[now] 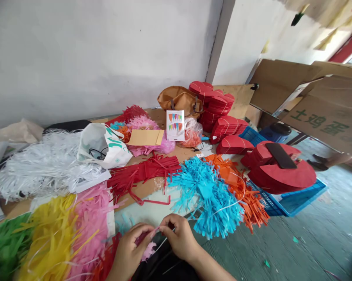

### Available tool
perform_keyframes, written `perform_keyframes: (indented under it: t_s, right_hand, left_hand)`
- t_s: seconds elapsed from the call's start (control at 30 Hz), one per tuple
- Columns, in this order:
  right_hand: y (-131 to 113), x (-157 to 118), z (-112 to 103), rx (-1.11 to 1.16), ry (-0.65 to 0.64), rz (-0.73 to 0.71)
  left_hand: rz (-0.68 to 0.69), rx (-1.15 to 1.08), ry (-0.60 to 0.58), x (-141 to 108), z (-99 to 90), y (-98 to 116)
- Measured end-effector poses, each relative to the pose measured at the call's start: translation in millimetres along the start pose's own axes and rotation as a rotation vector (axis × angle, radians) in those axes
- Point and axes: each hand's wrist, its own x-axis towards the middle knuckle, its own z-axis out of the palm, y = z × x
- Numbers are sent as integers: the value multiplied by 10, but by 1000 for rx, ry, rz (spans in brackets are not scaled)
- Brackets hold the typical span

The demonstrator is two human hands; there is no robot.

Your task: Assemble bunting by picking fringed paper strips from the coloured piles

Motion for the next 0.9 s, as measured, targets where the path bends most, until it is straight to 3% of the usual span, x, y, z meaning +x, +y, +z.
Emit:
perform_keyframes:
  t_s: [0.17,0.27,0.7,0.9]
  right_hand:
    - [-9,-57,-60,34,3,4]
    - [-22,-76,-98,64,1,5]
    - [77,-51,-369,112,-27,9]
    - [169,-4,-509,81,-11,-2]
  left_hand:
    - [269,169,239,3,137,55]
    - [403,238,296,6,226,76]
    - [416,298,317,103,455,127]
    - [405,295,203,216,557,113]
